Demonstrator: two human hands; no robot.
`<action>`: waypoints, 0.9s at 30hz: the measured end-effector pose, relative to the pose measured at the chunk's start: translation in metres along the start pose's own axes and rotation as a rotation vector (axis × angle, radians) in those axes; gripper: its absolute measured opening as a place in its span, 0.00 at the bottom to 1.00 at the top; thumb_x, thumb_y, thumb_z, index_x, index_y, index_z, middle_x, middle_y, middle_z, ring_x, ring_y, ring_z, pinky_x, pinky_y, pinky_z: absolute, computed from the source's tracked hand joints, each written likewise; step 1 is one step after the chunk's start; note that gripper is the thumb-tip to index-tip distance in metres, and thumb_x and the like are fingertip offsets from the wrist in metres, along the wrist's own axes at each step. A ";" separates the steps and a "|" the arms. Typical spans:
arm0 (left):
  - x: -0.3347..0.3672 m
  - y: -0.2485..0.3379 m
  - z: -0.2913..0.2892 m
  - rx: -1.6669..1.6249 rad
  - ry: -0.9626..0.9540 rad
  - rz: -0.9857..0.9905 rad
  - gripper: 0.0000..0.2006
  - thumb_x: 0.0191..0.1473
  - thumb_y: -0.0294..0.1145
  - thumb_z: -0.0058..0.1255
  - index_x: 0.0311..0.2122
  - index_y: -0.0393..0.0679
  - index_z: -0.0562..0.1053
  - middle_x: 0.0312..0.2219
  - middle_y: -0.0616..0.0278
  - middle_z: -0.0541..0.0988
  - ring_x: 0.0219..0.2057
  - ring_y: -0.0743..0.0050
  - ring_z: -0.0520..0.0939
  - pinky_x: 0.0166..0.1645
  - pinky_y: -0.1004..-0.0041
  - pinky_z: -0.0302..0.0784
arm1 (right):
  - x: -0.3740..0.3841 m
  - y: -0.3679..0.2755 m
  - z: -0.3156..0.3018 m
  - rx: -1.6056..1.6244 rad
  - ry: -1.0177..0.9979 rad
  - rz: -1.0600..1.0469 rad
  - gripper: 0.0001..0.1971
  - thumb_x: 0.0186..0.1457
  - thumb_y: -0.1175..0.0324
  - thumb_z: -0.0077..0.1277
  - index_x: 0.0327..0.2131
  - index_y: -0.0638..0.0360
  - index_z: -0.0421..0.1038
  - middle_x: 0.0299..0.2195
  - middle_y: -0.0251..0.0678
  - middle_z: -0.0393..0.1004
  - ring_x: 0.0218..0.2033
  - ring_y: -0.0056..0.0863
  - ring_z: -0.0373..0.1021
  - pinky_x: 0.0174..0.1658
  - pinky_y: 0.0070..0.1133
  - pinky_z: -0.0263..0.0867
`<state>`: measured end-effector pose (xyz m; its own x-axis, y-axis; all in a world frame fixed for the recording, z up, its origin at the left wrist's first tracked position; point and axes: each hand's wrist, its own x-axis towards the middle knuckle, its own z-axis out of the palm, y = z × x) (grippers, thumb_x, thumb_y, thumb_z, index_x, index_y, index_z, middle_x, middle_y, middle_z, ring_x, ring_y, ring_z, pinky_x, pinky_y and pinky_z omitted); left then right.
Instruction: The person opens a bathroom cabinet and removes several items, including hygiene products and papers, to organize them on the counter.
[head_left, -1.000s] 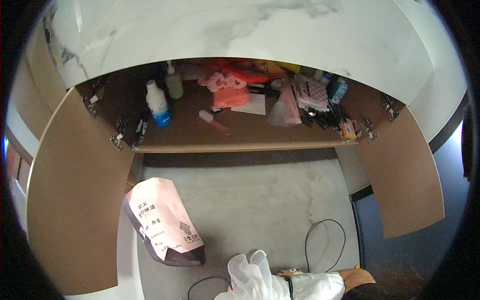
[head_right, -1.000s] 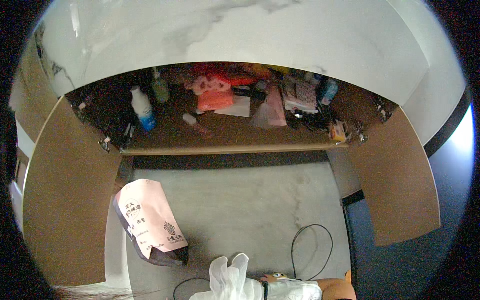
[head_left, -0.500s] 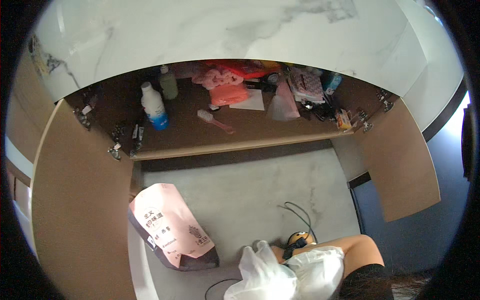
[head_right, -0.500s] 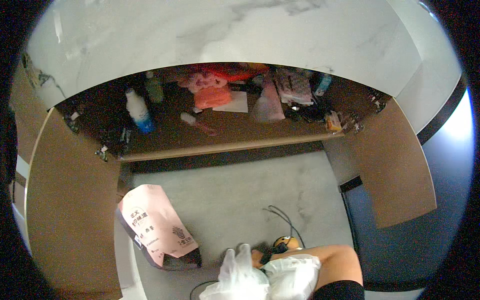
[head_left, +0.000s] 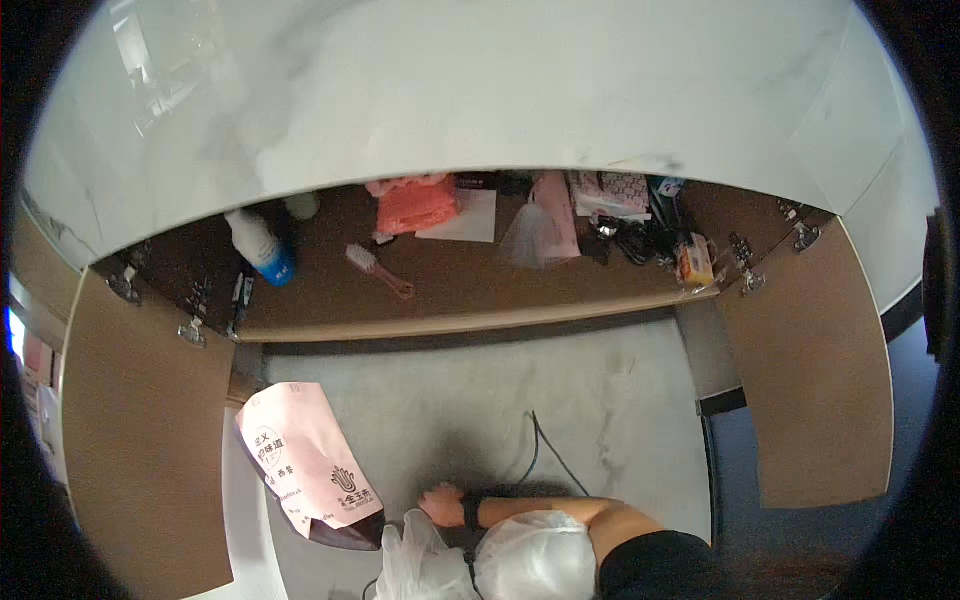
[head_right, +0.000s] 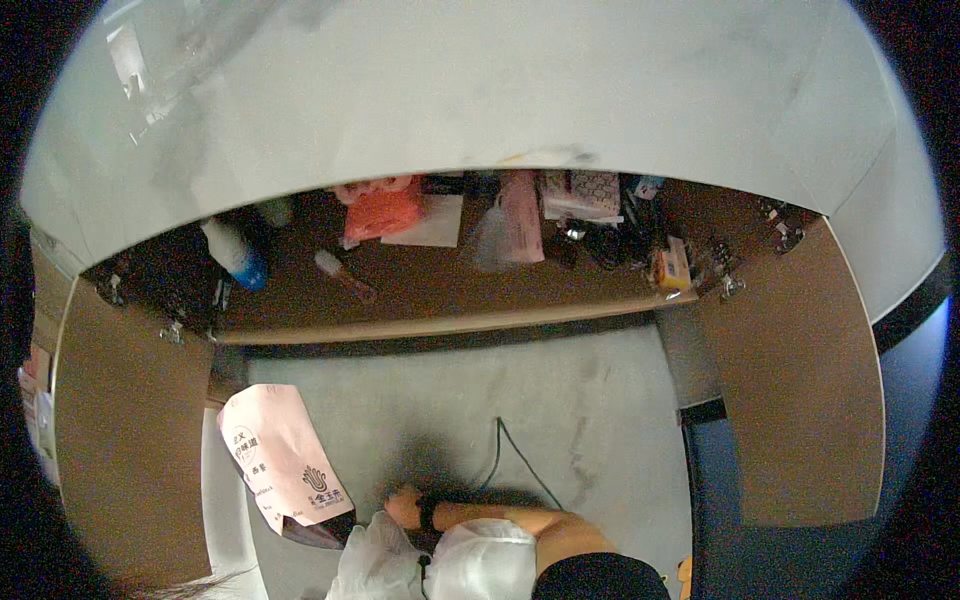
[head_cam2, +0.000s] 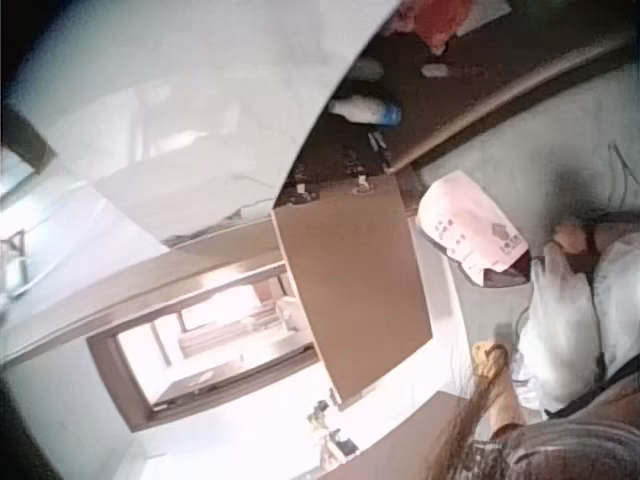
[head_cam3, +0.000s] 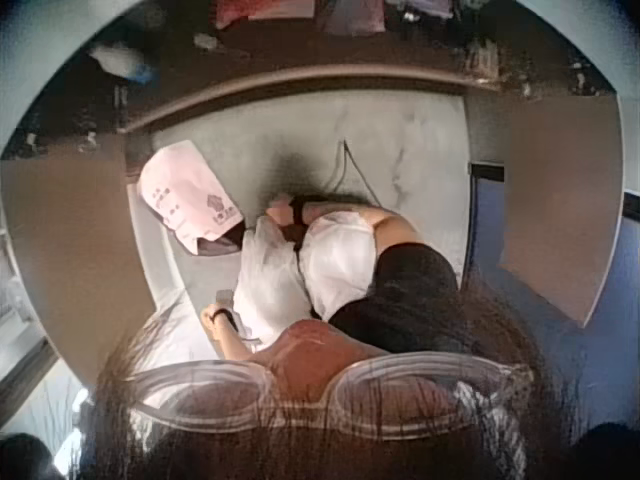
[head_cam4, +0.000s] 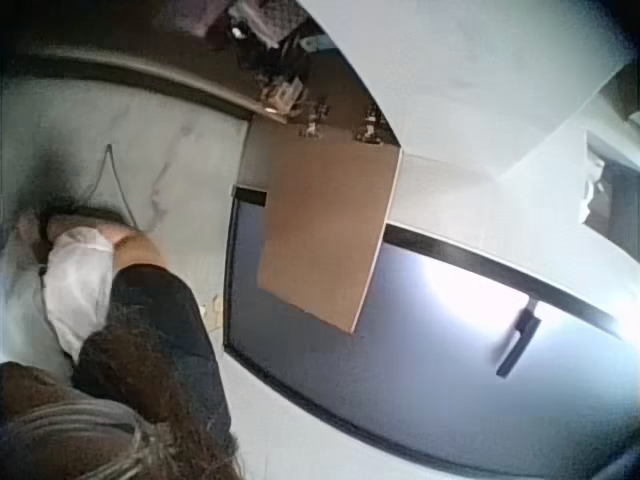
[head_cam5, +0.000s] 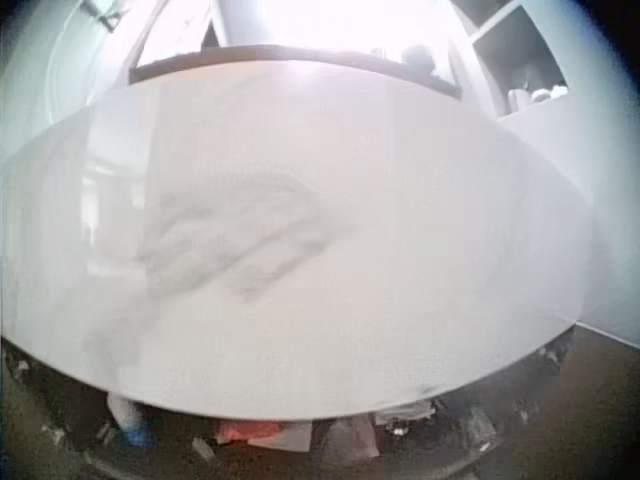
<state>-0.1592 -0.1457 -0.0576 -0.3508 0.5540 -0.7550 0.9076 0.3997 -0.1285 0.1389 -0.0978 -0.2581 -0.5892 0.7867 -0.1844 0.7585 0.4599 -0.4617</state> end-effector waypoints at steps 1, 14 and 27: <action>-0.004 0.009 0.002 0.024 -0.063 0.009 0.23 0.46 0.47 0.39 0.42 0.41 0.70 0.41 0.42 0.70 0.44 0.48 0.71 0.48 0.57 0.64 | 0.004 -0.005 -0.041 0.031 0.063 -0.017 0.11 0.43 0.63 0.44 0.20 0.60 0.69 0.20 0.43 0.69 0.23 0.40 0.68 0.27 0.36 0.62; -0.046 0.358 -0.168 -0.250 0.577 1.191 0.17 0.46 0.43 0.49 0.37 0.42 0.70 0.32 0.49 0.75 0.34 0.54 0.75 0.37 0.63 0.71 | -0.015 0.213 -0.405 -0.088 0.972 0.785 0.22 0.47 0.59 0.46 0.48 0.48 0.60 0.52 0.49 0.54 0.54 0.49 0.50 0.52 0.40 0.50; 0.030 0.458 -0.188 0.104 0.806 0.745 0.47 0.39 0.71 0.35 0.60 0.51 0.43 0.59 0.45 0.37 0.60 0.50 0.40 0.58 0.49 0.36 | -0.021 0.156 -0.369 -0.060 0.444 0.616 0.19 0.45 0.71 0.40 0.43 0.63 0.64 0.41 0.51 0.66 0.43 0.43 0.63 0.46 0.35 0.59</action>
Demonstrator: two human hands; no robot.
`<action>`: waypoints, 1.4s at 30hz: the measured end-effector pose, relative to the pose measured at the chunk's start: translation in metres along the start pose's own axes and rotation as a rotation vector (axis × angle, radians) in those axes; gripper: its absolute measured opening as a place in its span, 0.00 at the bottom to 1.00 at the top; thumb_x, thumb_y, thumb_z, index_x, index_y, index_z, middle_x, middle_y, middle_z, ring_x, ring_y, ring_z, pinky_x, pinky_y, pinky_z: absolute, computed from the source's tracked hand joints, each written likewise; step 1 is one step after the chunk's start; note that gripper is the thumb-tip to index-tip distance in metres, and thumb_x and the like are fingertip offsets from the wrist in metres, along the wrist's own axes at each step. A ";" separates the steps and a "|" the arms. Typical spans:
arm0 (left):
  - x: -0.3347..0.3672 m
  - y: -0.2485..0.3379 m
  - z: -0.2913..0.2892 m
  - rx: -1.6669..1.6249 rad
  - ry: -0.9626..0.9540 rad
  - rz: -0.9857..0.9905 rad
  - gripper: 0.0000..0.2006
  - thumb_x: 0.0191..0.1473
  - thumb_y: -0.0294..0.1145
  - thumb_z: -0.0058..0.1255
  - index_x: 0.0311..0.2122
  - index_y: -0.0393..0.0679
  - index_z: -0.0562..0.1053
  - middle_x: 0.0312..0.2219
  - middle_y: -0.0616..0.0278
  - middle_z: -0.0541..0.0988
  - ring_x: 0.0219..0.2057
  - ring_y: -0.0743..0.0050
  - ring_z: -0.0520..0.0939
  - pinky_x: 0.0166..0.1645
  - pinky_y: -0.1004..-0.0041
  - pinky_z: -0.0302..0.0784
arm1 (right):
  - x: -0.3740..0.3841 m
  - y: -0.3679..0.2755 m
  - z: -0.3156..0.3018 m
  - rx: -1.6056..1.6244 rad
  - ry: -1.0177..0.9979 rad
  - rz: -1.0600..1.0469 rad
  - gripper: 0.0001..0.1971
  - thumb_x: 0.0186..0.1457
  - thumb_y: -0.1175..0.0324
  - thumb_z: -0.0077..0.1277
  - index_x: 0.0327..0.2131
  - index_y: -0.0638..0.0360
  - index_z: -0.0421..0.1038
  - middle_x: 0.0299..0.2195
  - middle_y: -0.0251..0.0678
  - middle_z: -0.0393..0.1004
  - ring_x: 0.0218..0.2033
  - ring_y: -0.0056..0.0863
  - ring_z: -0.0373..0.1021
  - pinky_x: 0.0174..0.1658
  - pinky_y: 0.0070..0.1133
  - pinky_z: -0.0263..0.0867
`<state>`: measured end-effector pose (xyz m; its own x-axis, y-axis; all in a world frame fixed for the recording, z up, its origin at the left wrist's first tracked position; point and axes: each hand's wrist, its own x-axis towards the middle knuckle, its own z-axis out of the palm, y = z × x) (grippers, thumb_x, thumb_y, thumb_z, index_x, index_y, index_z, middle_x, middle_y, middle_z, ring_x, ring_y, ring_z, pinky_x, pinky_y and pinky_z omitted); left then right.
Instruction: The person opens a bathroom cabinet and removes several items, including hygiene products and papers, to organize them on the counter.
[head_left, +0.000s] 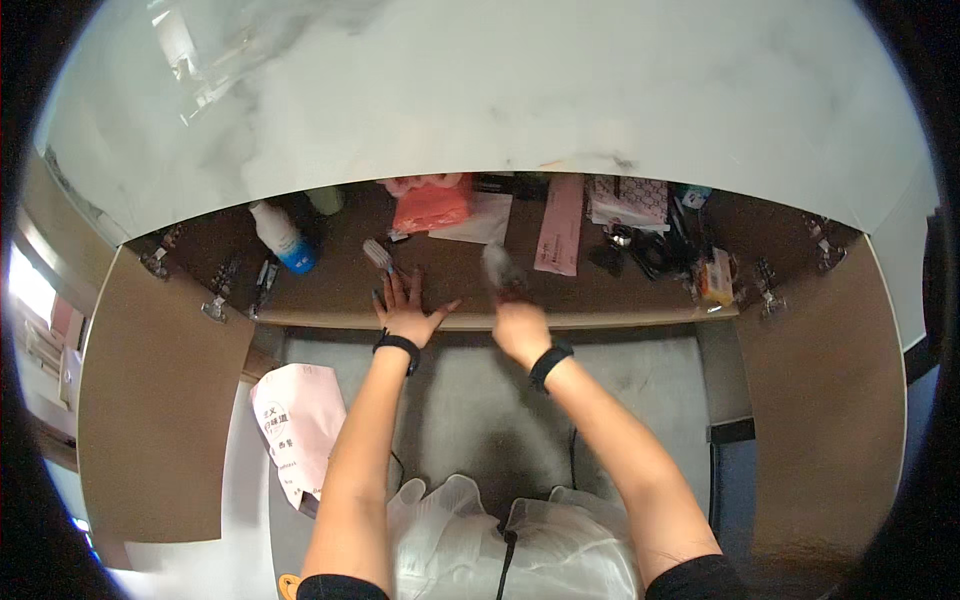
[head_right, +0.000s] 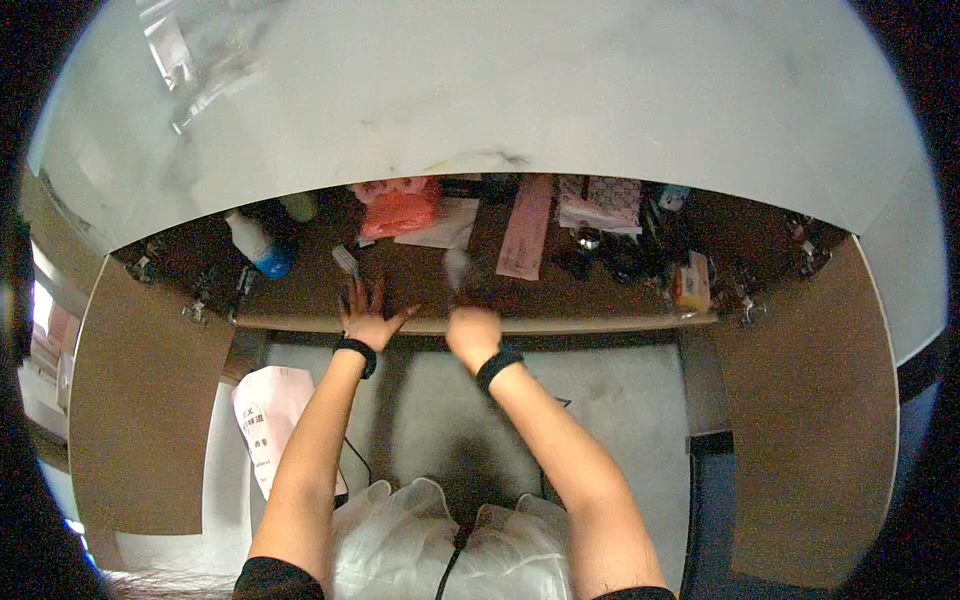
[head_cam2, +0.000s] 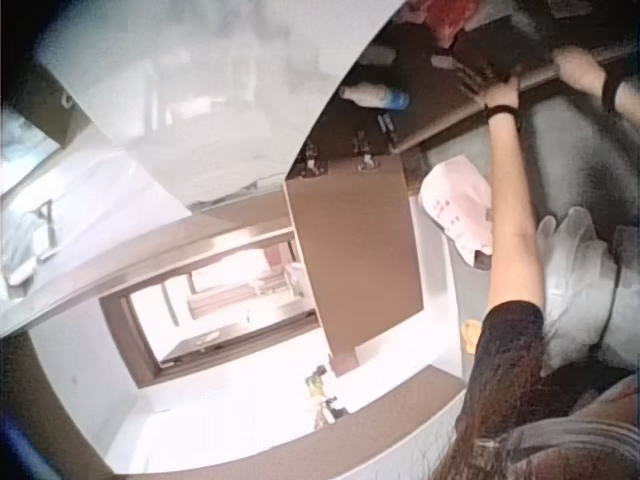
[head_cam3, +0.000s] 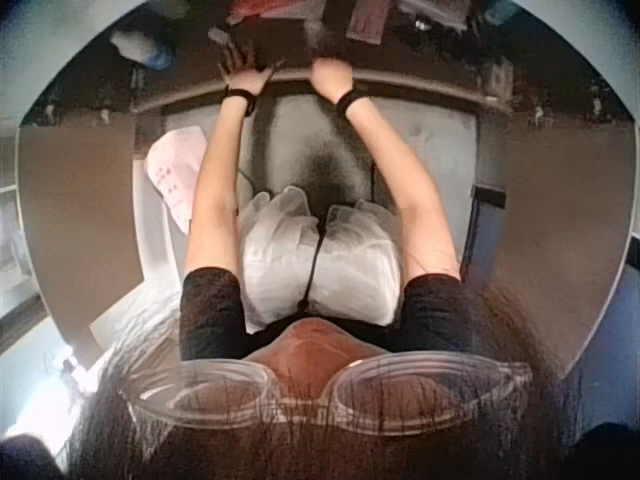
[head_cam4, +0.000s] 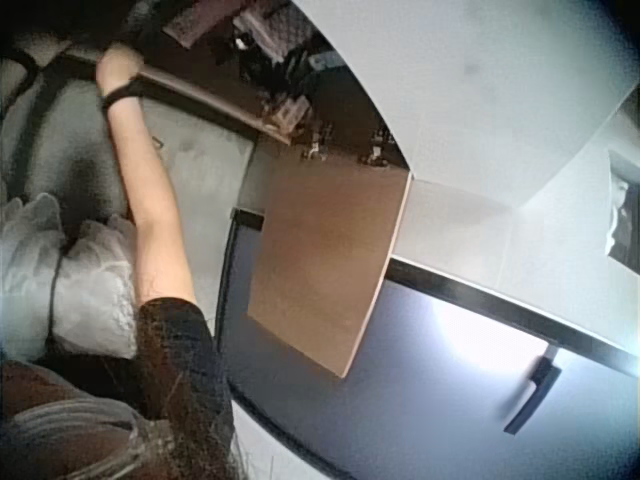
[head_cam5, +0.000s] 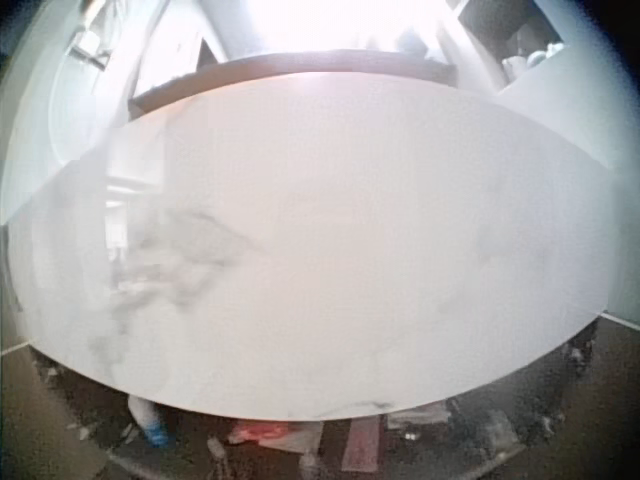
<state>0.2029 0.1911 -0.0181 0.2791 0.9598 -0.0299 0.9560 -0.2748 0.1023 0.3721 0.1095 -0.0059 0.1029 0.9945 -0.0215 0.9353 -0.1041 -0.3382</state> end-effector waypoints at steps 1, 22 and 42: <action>-0.006 0.005 -0.005 -0.002 -0.005 0.019 0.47 0.39 0.71 0.35 0.60 0.51 0.43 0.59 0.45 0.37 0.60 0.50 0.40 0.58 0.49 0.36 | -0.010 -0.007 -0.003 0.042 -0.090 -0.013 0.18 0.45 0.71 0.40 0.42 0.63 0.65 0.42 0.50 0.66 0.45 0.43 0.63 0.47 0.35 0.58; -0.114 -0.053 -0.016 -0.109 0.505 0.885 0.17 0.45 0.24 0.48 0.44 0.39 0.68 0.41 0.56 0.74 0.44 0.68 0.73 0.47 0.68 0.67 | -0.085 -0.014 0.041 0.174 0.235 -0.428 0.09 0.46 0.65 0.45 0.28 0.58 0.69 0.27 0.37 0.72 0.30 0.39 0.69 0.34 0.30 0.65; -0.174 -0.094 0.149 0.378 -0.105 1.033 0.22 0.49 0.30 0.34 0.51 0.38 0.59 0.48 0.50 0.66 0.51 0.57 0.65 0.56 0.58 0.54 | 0.020 0.092 0.019 0.250 0.399 0.303 0.29 0.52 0.48 0.39 0.54 0.51 0.54 0.57 0.40 0.47 0.59 0.40 0.41 0.58 0.41 0.34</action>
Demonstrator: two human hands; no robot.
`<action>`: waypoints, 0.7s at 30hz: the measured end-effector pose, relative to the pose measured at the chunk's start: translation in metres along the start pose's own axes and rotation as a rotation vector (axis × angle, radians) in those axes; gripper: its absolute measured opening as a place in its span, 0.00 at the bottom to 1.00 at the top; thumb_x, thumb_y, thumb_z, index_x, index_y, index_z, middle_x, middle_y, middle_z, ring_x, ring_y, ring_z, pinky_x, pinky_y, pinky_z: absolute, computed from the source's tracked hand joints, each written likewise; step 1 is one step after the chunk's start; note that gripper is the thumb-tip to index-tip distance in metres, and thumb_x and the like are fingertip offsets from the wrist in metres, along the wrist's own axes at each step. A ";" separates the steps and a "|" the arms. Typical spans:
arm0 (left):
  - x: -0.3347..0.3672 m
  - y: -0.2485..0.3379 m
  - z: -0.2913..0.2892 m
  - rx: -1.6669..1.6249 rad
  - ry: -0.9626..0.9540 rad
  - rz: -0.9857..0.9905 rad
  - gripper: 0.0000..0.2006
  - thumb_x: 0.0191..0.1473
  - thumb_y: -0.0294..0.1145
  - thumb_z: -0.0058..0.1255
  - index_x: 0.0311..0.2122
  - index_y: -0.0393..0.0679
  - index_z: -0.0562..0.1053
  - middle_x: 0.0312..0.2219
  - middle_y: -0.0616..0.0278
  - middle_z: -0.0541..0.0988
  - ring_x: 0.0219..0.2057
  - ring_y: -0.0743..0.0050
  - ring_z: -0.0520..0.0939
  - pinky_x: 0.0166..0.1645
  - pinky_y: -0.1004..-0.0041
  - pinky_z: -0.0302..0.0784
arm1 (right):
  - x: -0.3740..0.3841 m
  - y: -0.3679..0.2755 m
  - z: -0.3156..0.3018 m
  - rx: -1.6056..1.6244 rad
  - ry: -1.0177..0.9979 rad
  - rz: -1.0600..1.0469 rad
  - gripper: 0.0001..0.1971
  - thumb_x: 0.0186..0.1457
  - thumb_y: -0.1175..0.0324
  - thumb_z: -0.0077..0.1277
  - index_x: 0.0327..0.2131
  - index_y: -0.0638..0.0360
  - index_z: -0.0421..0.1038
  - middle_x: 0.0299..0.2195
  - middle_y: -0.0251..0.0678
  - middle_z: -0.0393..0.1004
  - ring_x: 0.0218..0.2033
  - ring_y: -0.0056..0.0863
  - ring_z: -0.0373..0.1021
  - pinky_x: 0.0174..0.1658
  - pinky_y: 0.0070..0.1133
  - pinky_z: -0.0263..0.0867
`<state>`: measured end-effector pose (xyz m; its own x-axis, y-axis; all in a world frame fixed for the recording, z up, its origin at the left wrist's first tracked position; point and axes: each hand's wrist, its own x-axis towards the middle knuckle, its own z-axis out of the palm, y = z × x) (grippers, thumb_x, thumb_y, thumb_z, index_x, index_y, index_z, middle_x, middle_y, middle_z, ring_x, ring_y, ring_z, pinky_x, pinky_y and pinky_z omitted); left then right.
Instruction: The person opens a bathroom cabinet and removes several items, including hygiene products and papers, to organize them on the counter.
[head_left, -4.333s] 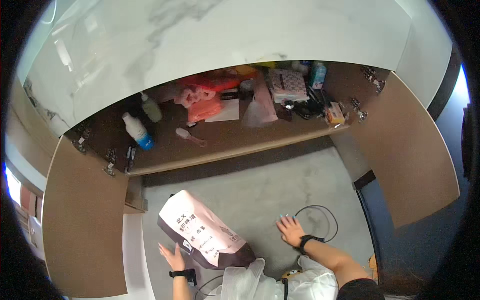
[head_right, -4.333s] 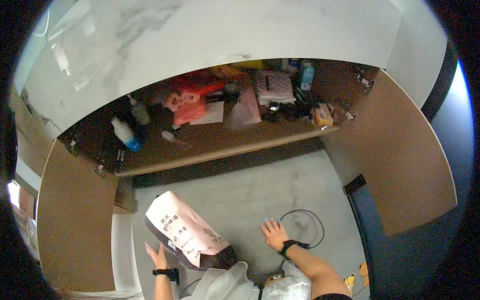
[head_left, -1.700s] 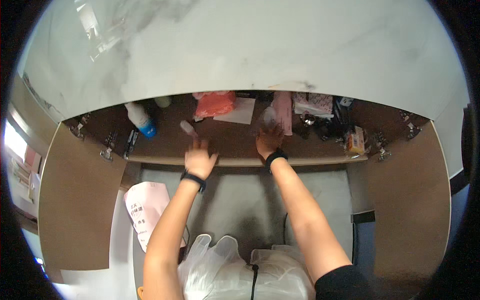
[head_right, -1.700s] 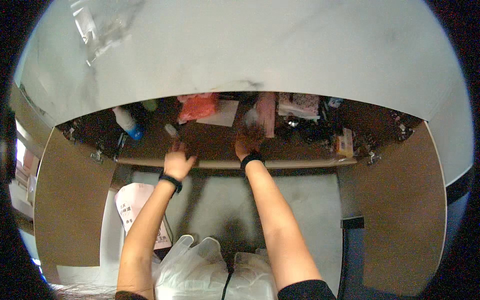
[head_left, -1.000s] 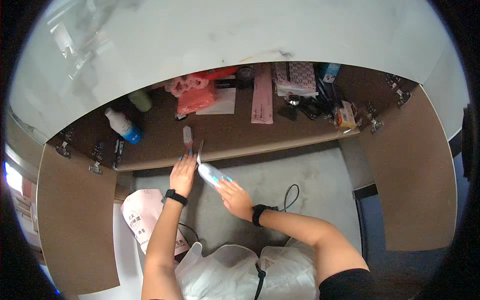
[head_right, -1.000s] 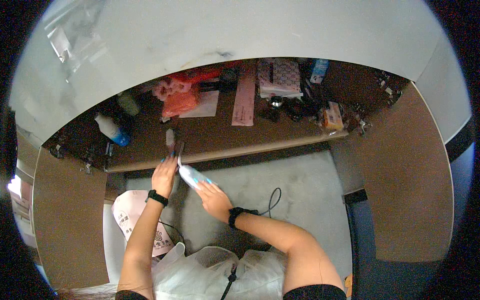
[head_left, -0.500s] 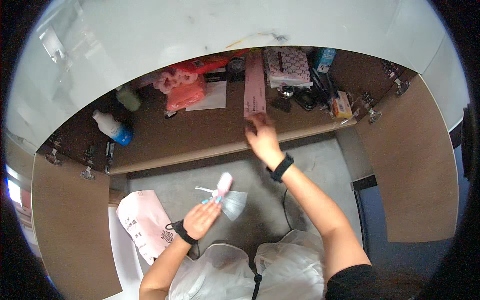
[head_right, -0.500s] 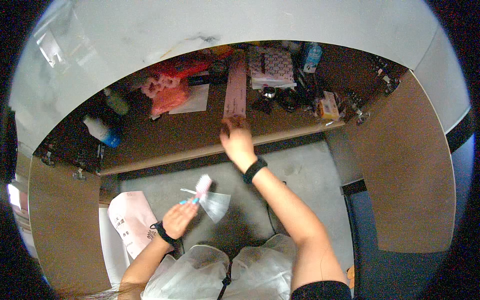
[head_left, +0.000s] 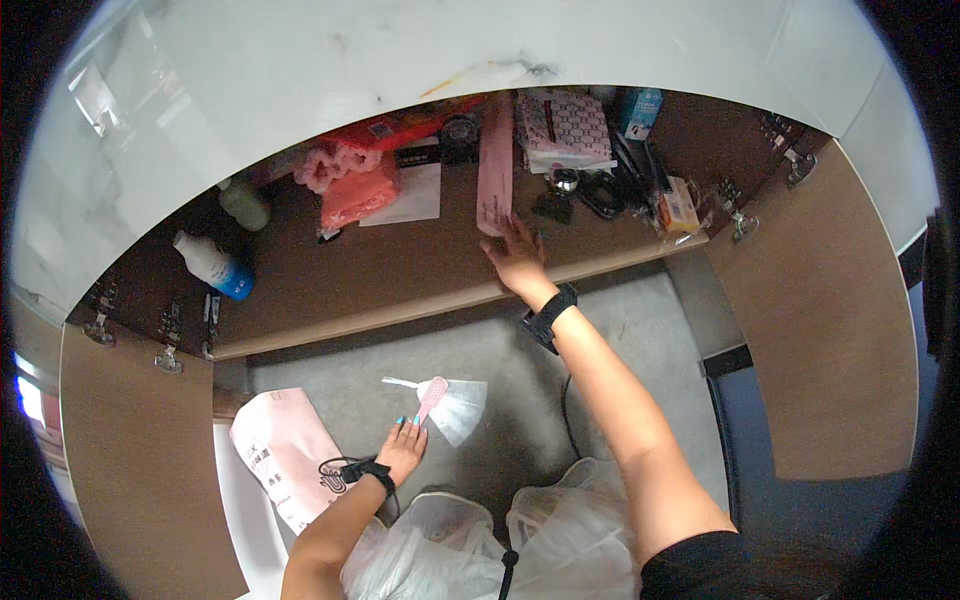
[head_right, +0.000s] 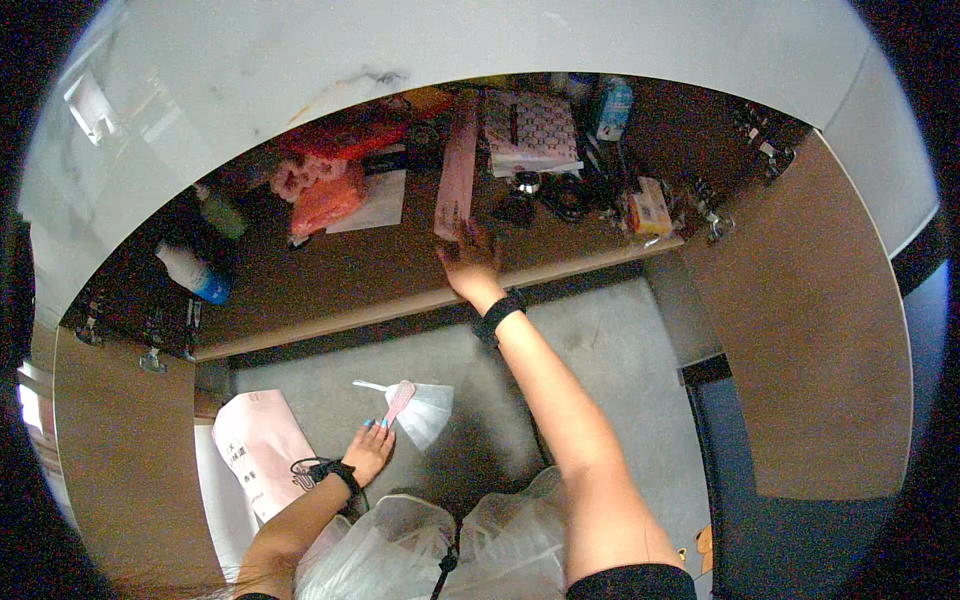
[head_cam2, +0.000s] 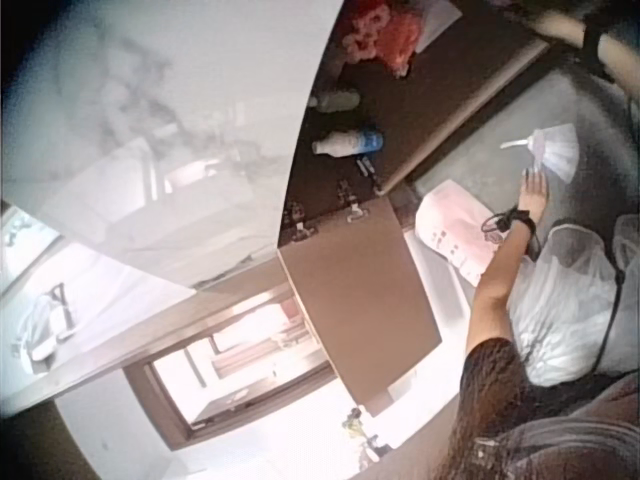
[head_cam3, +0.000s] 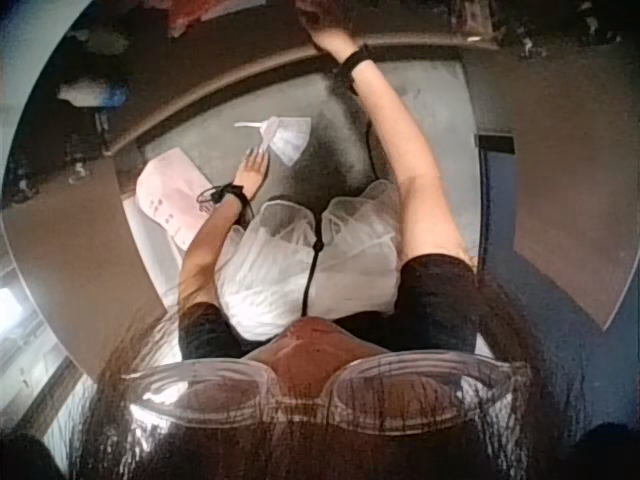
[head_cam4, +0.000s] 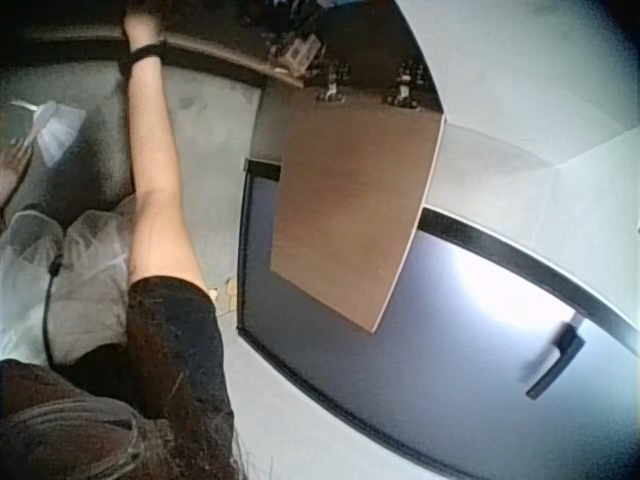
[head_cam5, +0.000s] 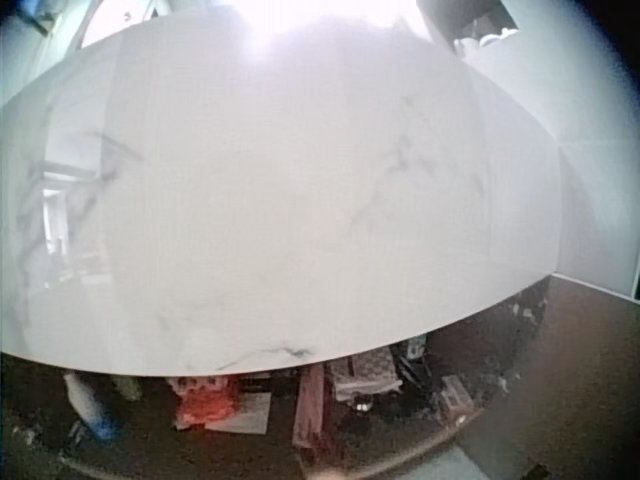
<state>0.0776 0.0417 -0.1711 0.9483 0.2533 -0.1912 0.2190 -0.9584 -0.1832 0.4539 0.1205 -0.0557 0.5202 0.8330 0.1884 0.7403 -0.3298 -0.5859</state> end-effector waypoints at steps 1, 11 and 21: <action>0.002 0.003 0.004 0.037 0.019 -0.015 0.21 0.49 0.31 0.34 0.50 0.37 0.61 0.45 0.47 0.68 0.49 0.56 0.67 0.55 0.59 0.56 | -0.001 0.004 -0.002 -0.003 0.002 0.002 0.29 0.52 0.48 0.39 0.54 0.51 0.54 0.57 0.40 0.47 0.59 0.40 0.41 0.58 0.41 0.34; 0.068 -0.027 -0.096 -1.684 0.215 -0.461 0.20 0.55 0.44 0.37 0.46 0.40 0.66 0.40 0.61 0.73 0.41 0.66 0.74 0.45 0.73 0.67 | -0.133 -0.021 -0.072 1.235 -0.219 0.076 0.19 0.56 0.66 0.39 0.48 0.66 0.61 0.51 0.36 0.60 0.53 0.25 0.55 0.56 0.23 0.47; 0.089 -0.045 -0.140 -2.343 0.057 -0.353 0.17 0.52 0.29 0.45 0.47 0.35 0.65 0.39 0.63 0.73 0.39 0.78 0.73 0.44 0.77 0.68 | -0.174 -0.021 -0.054 1.159 -0.573 0.324 0.10 0.54 0.70 0.44 0.39 0.62 0.61 0.41 0.34 0.66 0.43 0.21 0.63 0.50 0.18 0.57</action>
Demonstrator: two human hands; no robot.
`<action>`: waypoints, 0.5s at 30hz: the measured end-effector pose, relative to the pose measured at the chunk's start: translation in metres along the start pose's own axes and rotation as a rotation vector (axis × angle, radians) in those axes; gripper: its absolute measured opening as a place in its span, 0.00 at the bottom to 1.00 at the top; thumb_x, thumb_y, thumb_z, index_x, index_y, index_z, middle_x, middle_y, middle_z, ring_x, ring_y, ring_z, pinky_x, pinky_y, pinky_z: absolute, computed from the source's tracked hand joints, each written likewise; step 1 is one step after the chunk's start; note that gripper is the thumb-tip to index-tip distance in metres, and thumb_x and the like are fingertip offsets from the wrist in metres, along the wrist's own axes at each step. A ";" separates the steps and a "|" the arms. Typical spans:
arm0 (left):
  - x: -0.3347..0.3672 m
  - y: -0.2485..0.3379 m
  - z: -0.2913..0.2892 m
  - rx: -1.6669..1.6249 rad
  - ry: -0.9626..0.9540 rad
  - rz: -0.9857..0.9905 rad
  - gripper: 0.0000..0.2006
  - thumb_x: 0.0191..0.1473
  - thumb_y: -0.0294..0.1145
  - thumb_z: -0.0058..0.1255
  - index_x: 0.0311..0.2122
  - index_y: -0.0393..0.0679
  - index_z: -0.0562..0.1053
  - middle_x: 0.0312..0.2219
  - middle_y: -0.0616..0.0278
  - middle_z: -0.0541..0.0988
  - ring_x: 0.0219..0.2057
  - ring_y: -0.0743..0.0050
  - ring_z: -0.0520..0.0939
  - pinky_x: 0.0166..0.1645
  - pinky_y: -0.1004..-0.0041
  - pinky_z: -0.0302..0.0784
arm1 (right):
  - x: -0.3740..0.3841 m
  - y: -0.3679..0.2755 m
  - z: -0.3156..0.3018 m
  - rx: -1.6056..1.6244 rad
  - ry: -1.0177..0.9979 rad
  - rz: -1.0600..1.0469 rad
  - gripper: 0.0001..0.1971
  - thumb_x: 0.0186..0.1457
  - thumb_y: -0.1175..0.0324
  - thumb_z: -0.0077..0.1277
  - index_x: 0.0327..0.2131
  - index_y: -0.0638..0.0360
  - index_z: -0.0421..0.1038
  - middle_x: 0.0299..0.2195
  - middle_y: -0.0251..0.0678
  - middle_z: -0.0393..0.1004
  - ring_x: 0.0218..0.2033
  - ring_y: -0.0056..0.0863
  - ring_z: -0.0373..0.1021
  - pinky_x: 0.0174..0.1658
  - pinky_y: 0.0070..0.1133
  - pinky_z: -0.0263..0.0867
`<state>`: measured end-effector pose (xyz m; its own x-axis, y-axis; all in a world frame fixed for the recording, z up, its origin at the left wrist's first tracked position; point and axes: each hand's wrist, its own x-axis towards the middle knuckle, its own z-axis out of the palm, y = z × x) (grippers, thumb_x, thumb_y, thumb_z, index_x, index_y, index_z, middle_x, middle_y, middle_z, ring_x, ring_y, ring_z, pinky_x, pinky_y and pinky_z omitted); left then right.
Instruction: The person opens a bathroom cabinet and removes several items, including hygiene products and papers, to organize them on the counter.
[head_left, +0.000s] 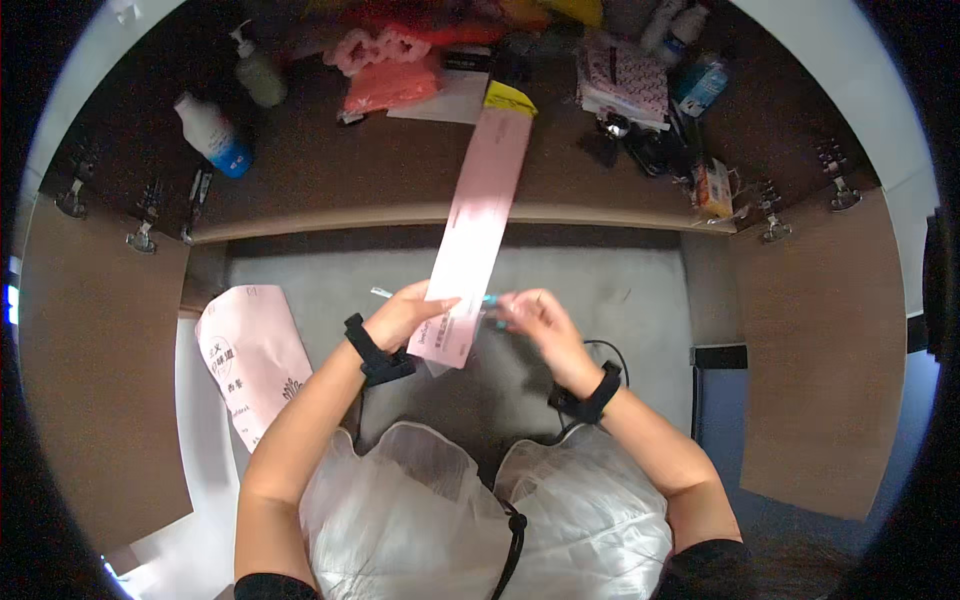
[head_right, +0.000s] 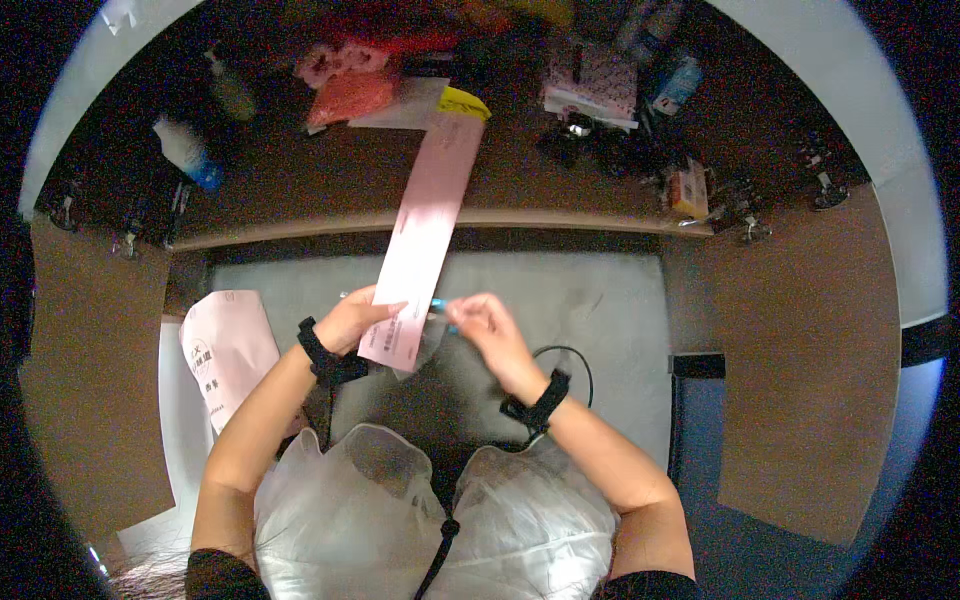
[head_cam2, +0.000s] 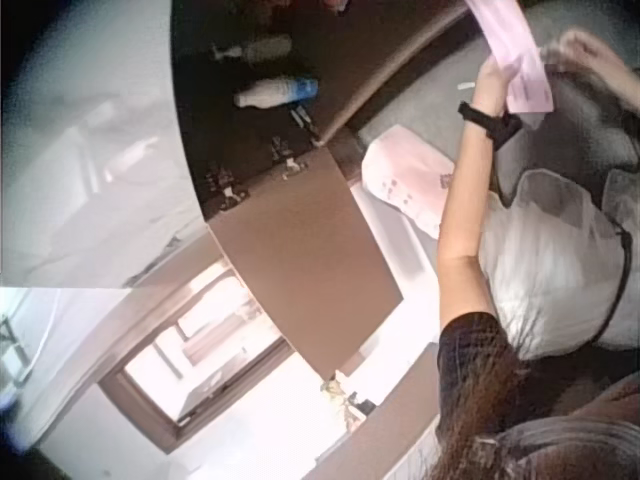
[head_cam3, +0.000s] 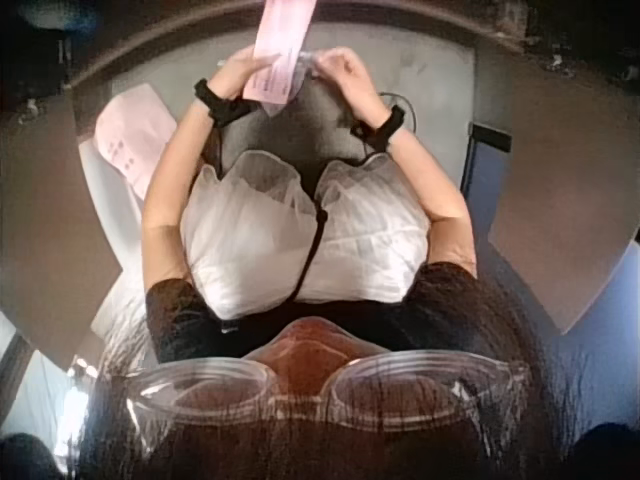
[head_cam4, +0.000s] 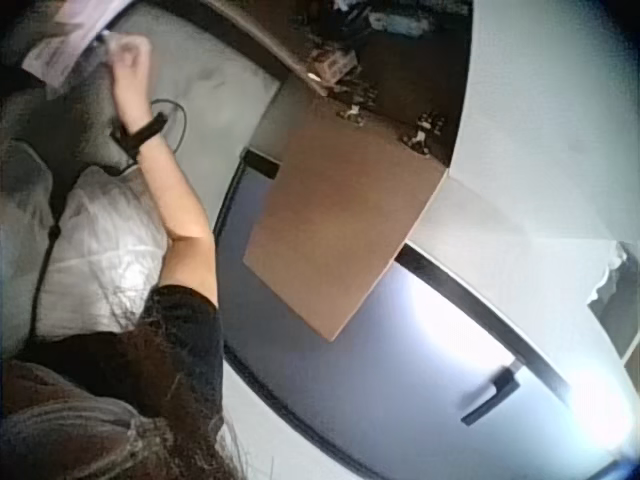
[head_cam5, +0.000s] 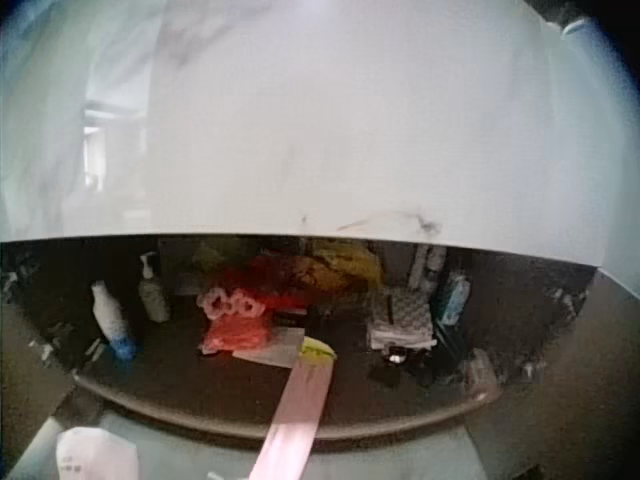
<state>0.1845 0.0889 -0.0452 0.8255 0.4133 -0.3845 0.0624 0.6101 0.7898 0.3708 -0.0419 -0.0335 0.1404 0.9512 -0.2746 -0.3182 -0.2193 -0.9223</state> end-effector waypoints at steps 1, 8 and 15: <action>-0.005 -0.001 -0.004 0.103 -0.027 -0.008 0.17 0.51 0.28 0.45 0.47 0.35 0.65 0.38 0.63 0.73 0.39 0.78 0.73 0.43 0.77 0.68 | 0.009 -0.007 0.000 -0.016 0.014 -0.033 0.11 0.54 0.70 0.45 0.40 0.63 0.61 0.41 0.35 0.67 0.43 0.21 0.63 0.49 0.18 0.57; -0.033 -0.004 -0.021 0.490 -0.125 -0.151 0.17 0.50 0.26 0.47 0.46 0.34 0.66 0.38 0.63 0.74 0.38 0.80 0.73 0.43 0.79 0.67 | 0.045 -0.013 0.000 0.217 0.105 -0.079 0.15 0.51 0.71 0.48 0.43 0.63 0.61 0.39 0.34 0.69 0.40 0.20 0.67 0.46 0.18 0.61; -0.045 -0.006 -0.055 0.361 0.235 -0.093 0.13 0.49 0.31 0.50 0.37 0.34 0.73 0.29 0.64 0.77 0.27 0.83 0.75 0.33 0.81 0.69 | 0.043 0.003 -0.027 0.276 0.208 -0.025 0.11 0.51 0.71 0.49 0.37 0.65 0.67 0.36 0.35 0.72 0.36 0.19 0.69 0.42 0.16 0.63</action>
<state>0.1163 0.1034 -0.0588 0.6599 0.5355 -0.5271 0.3569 0.3939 0.8470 0.4011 -0.0078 -0.0553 0.3306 0.8845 -0.3292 -0.5501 -0.1028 -0.8288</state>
